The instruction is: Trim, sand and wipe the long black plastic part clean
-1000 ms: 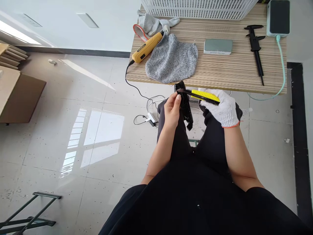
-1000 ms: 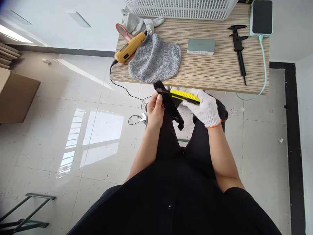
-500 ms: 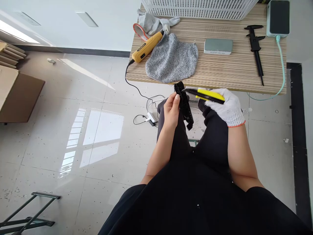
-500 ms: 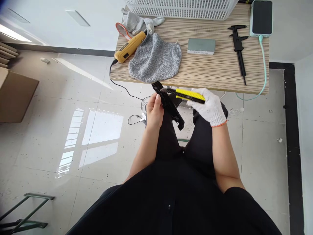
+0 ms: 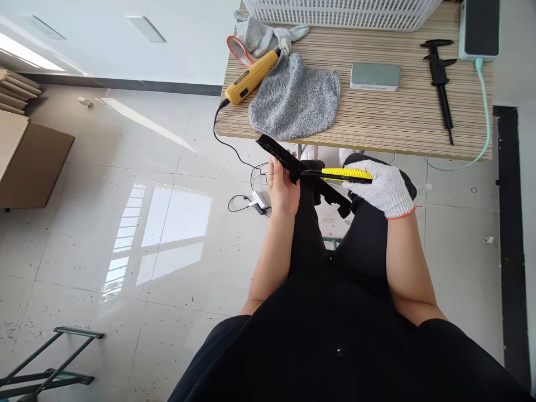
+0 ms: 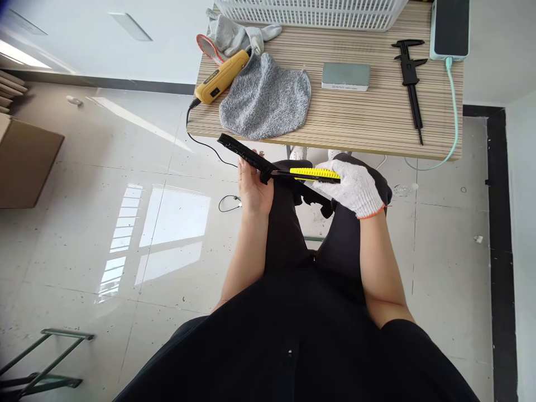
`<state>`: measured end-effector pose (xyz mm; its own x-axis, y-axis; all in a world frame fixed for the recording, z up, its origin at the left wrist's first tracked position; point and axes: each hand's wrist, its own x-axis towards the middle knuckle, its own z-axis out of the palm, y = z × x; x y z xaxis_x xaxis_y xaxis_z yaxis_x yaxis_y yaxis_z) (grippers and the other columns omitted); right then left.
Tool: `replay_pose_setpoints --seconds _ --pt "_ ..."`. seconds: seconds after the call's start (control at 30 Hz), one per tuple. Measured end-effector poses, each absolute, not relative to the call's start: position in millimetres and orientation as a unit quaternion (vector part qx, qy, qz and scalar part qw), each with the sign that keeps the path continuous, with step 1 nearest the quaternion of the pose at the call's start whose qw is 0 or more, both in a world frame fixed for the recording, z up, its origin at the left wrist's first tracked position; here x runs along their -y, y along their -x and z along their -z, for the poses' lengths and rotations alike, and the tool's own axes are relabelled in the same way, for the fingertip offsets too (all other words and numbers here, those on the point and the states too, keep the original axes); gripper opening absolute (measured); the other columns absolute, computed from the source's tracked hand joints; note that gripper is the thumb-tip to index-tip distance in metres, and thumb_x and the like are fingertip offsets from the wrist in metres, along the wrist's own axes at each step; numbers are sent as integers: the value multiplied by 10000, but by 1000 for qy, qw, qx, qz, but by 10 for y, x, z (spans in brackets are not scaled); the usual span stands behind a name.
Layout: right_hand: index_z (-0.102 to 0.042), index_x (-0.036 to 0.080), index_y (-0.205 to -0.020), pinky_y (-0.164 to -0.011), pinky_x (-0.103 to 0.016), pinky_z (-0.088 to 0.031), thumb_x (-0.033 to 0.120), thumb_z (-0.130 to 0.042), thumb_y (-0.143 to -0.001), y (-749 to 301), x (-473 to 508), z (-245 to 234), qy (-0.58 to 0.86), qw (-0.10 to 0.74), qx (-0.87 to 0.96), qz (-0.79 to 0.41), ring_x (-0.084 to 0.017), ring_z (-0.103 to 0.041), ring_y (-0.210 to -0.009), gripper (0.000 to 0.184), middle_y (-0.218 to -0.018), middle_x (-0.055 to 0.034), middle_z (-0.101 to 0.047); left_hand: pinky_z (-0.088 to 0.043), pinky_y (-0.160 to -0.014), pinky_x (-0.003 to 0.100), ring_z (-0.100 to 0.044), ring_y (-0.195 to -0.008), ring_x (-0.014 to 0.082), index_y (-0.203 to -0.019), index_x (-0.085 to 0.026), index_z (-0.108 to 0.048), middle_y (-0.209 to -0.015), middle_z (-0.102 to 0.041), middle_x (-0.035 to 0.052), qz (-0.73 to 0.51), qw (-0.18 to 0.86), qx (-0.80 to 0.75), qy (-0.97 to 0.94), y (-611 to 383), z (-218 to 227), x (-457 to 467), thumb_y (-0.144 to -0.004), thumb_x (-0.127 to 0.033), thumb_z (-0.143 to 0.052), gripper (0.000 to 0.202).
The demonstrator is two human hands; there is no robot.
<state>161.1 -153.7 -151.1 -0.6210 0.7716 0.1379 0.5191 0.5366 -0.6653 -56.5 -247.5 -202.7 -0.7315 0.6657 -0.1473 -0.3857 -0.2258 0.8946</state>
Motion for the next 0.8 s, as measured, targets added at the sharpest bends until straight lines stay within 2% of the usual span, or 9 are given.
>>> replay_pose_setpoints --seconds 0.2,0.37,0.47,0.6,0.8 --pt "-773 368 -1155 -943 -543 -612 527 -788 -846 -1530 1582 1516 412 227 844 -258 -328 -756 -1025 348 -1141 -5 -788 -563 -1089 434 -610 -1382 253 -1232 -328 -589 -1377 -667 53 -779 333 -504 -169 518 1945 2458 -950 -719 -557 483" --pt "-785 334 -1147 -919 -527 -616 524 -815 -819 -1532 1580 1549 426 235 837 -250 -331 -762 -993 381 -1104 -11 -798 -557 -1081 445 -636 -1358 271 -1240 -361 -563 -1352 -665 46 -772 334 -499 -206 469 1919 2459 -899 -783 -559 543" --pt "-784 354 -1105 -942 -485 -621 521 -820 -816 -1532 1583 1543 427 248 832 -254 -295 -764 -995 336 -1096 19 -798 -541 -1101 448 -647 -1347 278 -1244 -352 -548 -1353 -657 49 -766 334 -488 -250 447 1939 2468 -868 -719 -678 541" --pt "-775 331 -1145 -963 -480 -620 487 -807 -838 -1530 1592 1535 417 259 835 -247 -295 -761 -1032 345 -1125 3 -797 -510 -1140 464 -644 -1349 290 -1308 -351 -512 -1367 -647 62 -732 322 -510 -318 390 1974 2474 -766 -580 -867 687" --pt "-750 309 -1178 -1012 -495 -608 419 -836 -811 -1566 1579 1592 411 303 816 -271 -297 -748 -1097 393 -1176 -6 -787 -504 -1132 460 -678 -1276 268 -1269 -306 -538 -1325 -672 86 -723 299 -539 -313 321 1934 2467 -872 -646 -727 556"
